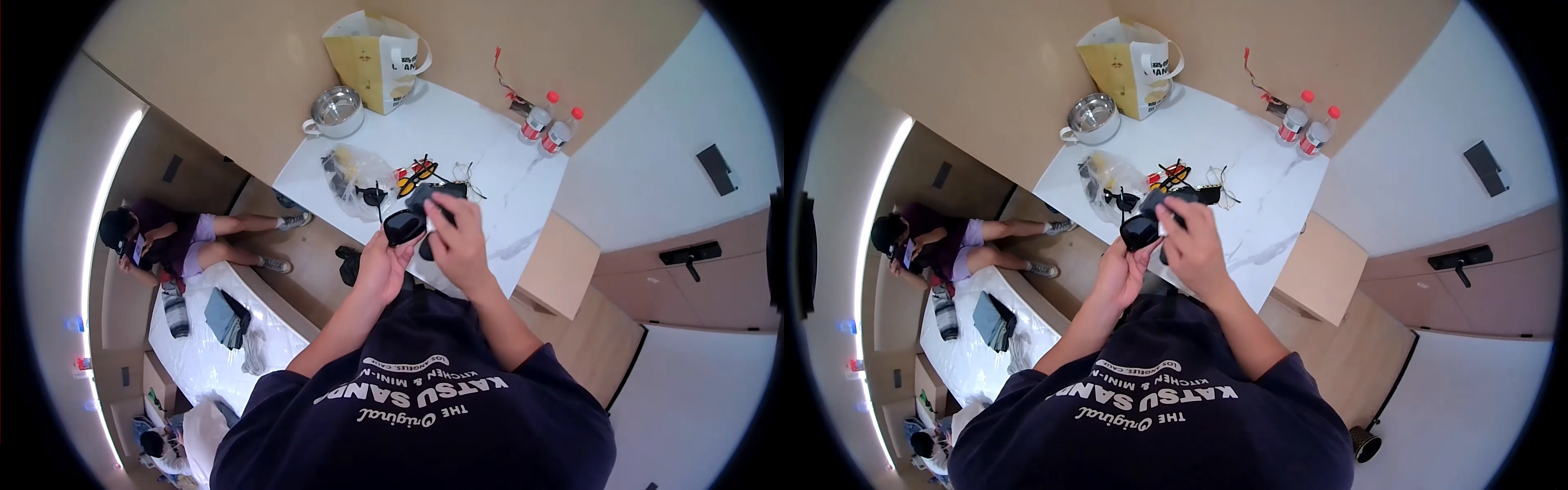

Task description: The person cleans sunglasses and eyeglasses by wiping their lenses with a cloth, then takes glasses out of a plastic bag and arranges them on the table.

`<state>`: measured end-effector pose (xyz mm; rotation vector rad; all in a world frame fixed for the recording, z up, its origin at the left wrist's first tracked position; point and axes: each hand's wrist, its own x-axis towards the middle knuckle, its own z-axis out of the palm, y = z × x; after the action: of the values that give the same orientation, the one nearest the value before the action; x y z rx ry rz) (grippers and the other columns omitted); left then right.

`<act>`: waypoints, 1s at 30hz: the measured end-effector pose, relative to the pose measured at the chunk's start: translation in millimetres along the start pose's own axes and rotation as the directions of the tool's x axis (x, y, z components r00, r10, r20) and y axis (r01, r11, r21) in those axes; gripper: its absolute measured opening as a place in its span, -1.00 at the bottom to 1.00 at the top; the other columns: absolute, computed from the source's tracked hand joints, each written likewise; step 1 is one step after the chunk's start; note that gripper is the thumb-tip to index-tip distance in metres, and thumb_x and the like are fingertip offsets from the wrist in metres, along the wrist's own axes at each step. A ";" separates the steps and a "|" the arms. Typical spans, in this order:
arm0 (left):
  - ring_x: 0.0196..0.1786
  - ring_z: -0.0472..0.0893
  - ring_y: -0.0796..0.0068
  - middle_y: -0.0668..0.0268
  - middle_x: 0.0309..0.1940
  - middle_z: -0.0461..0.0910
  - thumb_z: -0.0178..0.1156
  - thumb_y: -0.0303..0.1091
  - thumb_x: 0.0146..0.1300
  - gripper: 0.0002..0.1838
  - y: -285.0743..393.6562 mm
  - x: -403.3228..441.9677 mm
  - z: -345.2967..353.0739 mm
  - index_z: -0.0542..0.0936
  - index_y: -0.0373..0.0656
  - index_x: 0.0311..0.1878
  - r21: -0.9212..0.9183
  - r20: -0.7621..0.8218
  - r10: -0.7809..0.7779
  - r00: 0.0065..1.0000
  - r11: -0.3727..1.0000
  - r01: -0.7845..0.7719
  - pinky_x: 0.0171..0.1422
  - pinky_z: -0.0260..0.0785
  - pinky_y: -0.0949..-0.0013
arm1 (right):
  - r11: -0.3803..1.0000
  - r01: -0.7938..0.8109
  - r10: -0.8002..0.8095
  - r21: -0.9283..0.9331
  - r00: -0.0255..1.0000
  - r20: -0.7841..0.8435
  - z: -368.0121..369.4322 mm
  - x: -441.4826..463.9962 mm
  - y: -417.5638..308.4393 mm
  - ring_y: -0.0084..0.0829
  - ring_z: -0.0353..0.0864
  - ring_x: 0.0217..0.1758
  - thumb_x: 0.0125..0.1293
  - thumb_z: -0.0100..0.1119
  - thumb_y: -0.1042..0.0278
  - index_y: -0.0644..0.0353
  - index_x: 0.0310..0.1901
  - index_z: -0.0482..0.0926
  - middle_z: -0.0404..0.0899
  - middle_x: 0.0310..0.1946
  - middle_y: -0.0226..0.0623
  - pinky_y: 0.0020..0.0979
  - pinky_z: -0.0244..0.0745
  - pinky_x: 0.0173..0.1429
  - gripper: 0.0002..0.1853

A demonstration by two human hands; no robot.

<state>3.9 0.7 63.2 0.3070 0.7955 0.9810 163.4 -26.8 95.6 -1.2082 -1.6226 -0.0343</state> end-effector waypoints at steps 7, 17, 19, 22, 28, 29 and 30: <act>0.19 0.65 0.19 0.05 0.15 0.60 -0.16 -0.32 0.58 -0.63 3.6 -2.8 -8.3 0.39 -0.35 0.28 -0.032 0.061 -0.016 0.998 0.999 0.018 -0.14 0.63 0.57 | 1.000 0.004 -0.004 0.011 1.000 0.009 1.5 1.5 -2.4 -0.04 0.50 0.07 0.00 0.21 0.68 0.24 0.06 0.66 0.56 0.07 -0.12 -0.18 0.47 0.16 -0.51; 0.22 0.62 0.27 0.07 0.21 0.57 -0.16 -0.32 0.57 -0.62 1.0 1.1 -6.2 0.37 -0.32 0.31 -0.039 0.029 -0.055 0.998 0.998 0.057 -0.02 0.56 0.50 | 0.999 -0.040 0.039 0.013 0.997 0.071 2.2 -4.2 2.5 -0.03 0.52 0.09 0.05 0.21 0.68 0.15 0.10 0.65 0.54 0.08 -0.10 -0.18 0.49 0.15 -0.49; 0.24 0.60 0.26 0.05 0.21 0.57 -0.18 -0.34 0.56 -0.61 0.2 2.9 -4.7 0.37 -0.34 0.30 -0.037 0.031 -0.057 0.998 0.998 0.059 0.03 0.55 0.49 | 0.999 -0.054 0.054 -0.004 0.995 0.082 4.4 -7.7 10.1 -0.05 0.52 0.08 0.06 0.20 0.69 0.14 0.11 0.65 0.54 0.08 -0.12 -0.21 0.51 0.12 -0.49; 0.28 0.58 0.24 0.03 0.23 0.55 -0.25 -0.37 0.55 -0.59 0.3 -1.0 1.8 0.38 -0.35 0.31 -0.013 0.040 -0.061 0.997 0.998 0.061 0.13 0.49 0.44 | 0.968 -0.247 0.244 -0.046 0.968 -0.064 1.2 -3.6 22.9 -0.07 0.53 0.07 0.07 0.16 0.72 0.19 0.09 0.66 0.56 0.07 -0.10 -0.22 0.50 0.12 -0.50; 0.17 0.64 0.29 0.10 0.13 0.61 -0.23 -0.35 0.56 -0.62 -6.3 5.7 -10.2 0.41 -0.29 0.28 -0.081 0.086 -0.030 0.996 0.996 0.037 0.04 0.52 0.44 | 0.999 -0.041 0.043 -0.016 0.990 0.133 11.2 -7.3 3.8 -0.06 0.52 0.15 0.05 0.16 0.72 0.21 0.11 0.65 0.55 0.11 -0.08 -0.18 0.45 0.22 -0.49; 0.17 0.64 0.28 0.11 0.13 0.60 -0.25 -0.33 0.58 -0.62 -4.8 6.0 -7.8 0.40 -0.27 0.28 -0.069 0.051 -0.042 0.998 0.997 0.046 0.03 0.52 0.44 | 0.993 -0.115 0.118 -0.034 0.989 0.088 10.6 -5.2 10.0 -0.07 0.52 0.16 0.08 0.13 0.72 0.22 0.11 0.64 0.55 0.11 -0.07 -0.19 0.46 0.21 -0.50; 0.18 0.64 0.28 0.13 0.14 0.60 -0.28 -0.31 0.59 -0.62 -1.9 3.0 -1.3 0.38 -0.24 0.29 -0.061 0.017 -0.059 0.998 0.996 0.060 0.01 0.51 0.45 | 0.980 -0.192 0.195 -0.054 0.980 0.045 9.5 -3.1 14.6 -0.08 0.51 0.16 0.10 0.11 0.73 0.23 0.11 0.64 0.55 0.12 -0.07 -0.20 0.46 0.20 -0.51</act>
<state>5.1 2.1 59.8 0.2362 0.7551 0.9443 166.7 -16.5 81.6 -1.4109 -1.5479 0.0804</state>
